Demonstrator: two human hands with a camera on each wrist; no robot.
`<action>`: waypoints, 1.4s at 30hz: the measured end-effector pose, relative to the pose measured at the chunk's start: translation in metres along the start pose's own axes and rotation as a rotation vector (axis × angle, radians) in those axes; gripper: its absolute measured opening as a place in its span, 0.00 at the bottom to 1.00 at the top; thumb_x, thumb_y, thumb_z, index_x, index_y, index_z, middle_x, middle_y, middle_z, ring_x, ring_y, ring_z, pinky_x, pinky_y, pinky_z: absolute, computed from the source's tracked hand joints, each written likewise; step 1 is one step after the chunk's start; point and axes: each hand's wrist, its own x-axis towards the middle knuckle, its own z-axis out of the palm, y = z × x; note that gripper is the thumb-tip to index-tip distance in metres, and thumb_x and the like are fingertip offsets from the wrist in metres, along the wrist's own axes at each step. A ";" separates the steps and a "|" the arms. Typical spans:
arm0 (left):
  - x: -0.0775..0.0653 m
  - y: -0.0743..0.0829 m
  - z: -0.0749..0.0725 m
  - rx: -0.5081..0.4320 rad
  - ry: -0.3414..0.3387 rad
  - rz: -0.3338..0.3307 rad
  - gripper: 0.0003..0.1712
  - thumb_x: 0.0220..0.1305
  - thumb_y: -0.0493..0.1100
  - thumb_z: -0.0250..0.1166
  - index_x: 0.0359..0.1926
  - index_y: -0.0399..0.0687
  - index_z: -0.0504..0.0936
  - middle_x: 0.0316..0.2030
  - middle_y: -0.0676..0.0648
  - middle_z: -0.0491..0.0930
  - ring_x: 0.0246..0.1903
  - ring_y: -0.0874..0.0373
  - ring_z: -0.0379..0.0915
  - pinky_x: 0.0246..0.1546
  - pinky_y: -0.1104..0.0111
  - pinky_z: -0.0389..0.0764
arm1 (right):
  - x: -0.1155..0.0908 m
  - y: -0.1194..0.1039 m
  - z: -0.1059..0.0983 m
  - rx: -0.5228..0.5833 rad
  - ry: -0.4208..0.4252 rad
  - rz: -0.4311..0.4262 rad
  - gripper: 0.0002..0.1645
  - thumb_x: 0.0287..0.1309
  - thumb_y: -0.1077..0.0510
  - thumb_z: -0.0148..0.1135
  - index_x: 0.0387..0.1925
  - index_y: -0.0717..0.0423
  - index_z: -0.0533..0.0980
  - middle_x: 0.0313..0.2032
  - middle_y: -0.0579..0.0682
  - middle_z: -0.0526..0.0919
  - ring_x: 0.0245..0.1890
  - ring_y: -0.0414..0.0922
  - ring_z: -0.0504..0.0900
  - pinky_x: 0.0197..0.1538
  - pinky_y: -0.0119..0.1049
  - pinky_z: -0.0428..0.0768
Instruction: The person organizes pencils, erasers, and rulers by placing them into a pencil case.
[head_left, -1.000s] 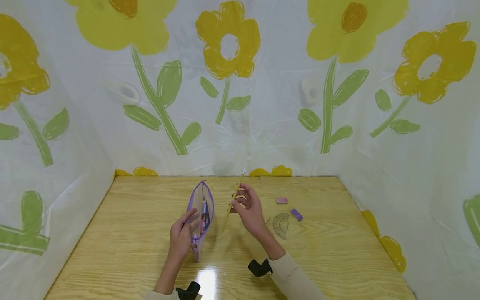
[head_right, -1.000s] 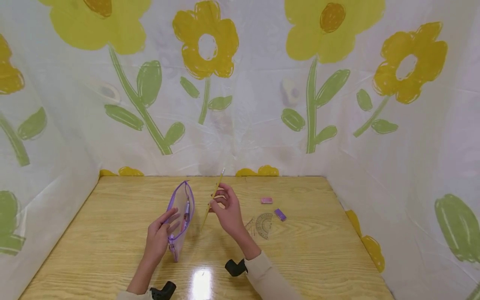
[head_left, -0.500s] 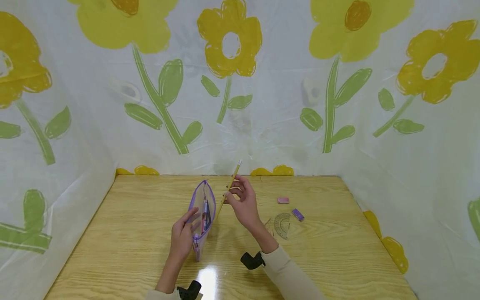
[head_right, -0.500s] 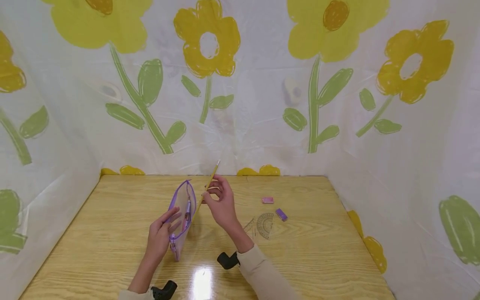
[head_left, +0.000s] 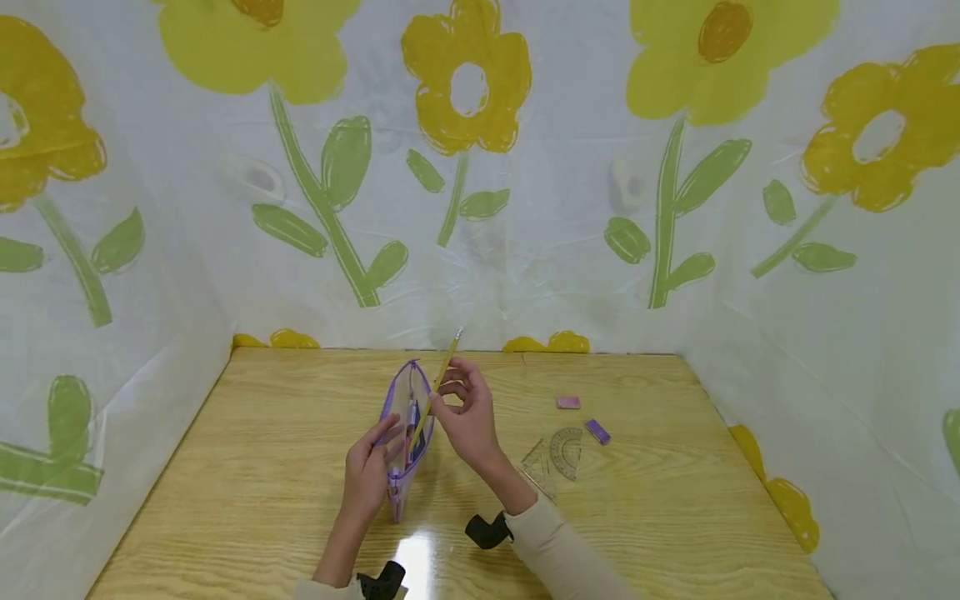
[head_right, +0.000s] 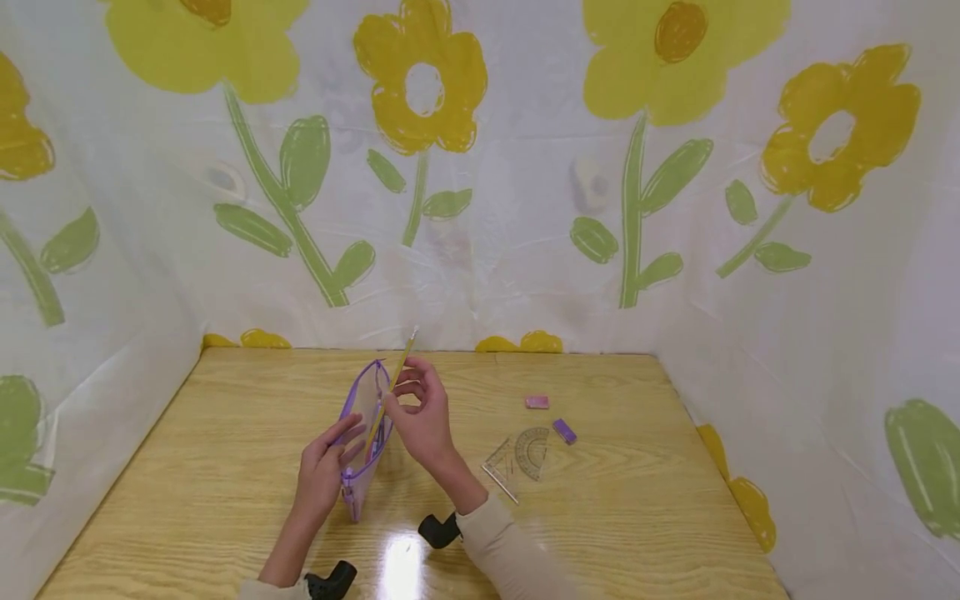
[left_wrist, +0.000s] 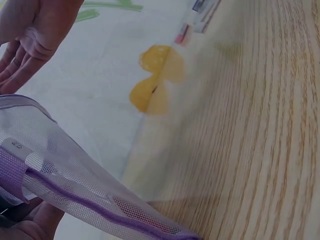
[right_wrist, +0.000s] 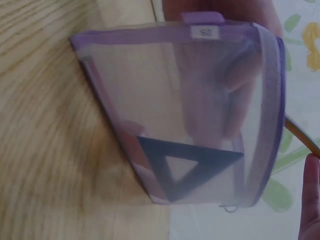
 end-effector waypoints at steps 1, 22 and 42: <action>0.000 0.000 0.000 -0.005 -0.002 0.000 0.31 0.66 0.23 0.31 0.67 0.19 0.66 0.65 0.23 0.69 0.65 0.30 0.68 0.63 0.60 0.80 | -0.002 0.001 0.002 -0.014 -0.005 0.014 0.27 0.60 0.76 0.58 0.61 0.68 0.67 0.46 0.72 0.73 0.39 0.37 0.80 0.35 0.28 0.88; 0.001 0.002 0.002 -0.009 -0.029 -0.018 0.31 0.67 0.22 0.31 0.69 0.19 0.63 0.68 0.24 0.65 0.67 0.33 0.66 0.65 0.60 0.78 | -0.017 0.010 0.008 -0.072 -0.110 0.114 0.25 0.64 0.72 0.59 0.62 0.67 0.68 0.45 0.67 0.74 0.37 0.37 0.82 0.33 0.37 0.92; 0.001 0.000 -0.001 0.012 -0.023 0.009 0.30 0.68 0.23 0.33 0.67 0.19 0.65 0.66 0.24 0.68 0.65 0.32 0.68 0.65 0.58 0.79 | -0.015 0.010 0.009 -0.049 -0.148 0.116 0.24 0.65 0.71 0.60 0.62 0.68 0.69 0.45 0.69 0.74 0.38 0.42 0.82 0.36 0.47 0.92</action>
